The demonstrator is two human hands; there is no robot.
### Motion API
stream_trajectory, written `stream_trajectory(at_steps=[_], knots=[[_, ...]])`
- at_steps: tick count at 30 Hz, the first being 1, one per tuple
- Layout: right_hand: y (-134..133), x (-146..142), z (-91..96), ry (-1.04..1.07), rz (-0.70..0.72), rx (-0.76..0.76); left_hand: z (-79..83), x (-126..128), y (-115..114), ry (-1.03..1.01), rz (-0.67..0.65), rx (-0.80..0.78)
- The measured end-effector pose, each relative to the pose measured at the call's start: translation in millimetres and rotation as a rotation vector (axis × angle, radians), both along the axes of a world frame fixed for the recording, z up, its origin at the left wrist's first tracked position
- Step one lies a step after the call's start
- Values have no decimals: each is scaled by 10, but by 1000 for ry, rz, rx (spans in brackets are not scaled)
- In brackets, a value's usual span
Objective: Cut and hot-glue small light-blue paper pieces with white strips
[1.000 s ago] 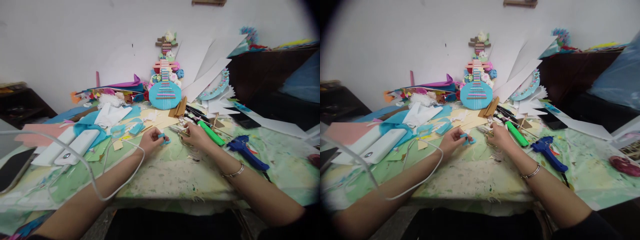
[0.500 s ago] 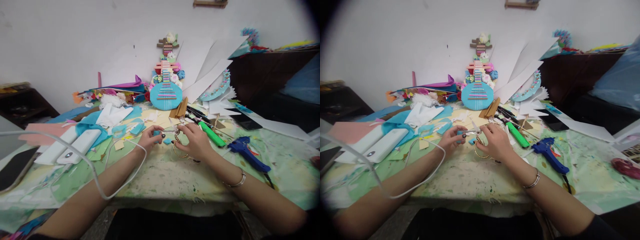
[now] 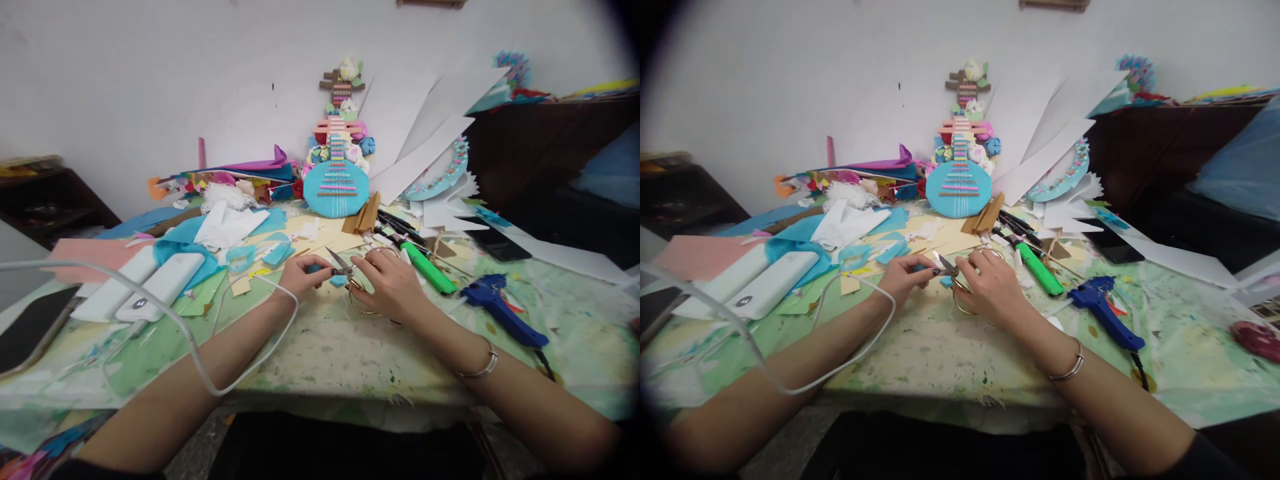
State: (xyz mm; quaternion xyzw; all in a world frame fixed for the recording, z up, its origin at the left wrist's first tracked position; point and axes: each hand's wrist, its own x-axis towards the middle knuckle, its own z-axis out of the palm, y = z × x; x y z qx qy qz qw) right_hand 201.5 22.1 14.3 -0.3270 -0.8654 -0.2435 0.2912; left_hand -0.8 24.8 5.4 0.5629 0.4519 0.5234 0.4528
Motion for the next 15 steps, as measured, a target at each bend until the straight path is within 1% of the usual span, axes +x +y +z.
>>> stream_trajectory(at_steps=[4, 7, 10, 13, 15], knots=[[6, 8, -4, -18, 1, -18, -37, -37, 44, -23, 6, -24], [13, 14, -7, -4, -5, -18, -33, -64, 61, -29, -11, -56], [16, 18, -4, 14, -20, -21, 10, -88, 54, -22, -34, -78], [21, 25, -2, 5, -22, -25, 72, -114, 32, 25, -65, -116], [26, 34, -1, -3, -25, -21, 112, -134, 19, 61, -63, -125]])
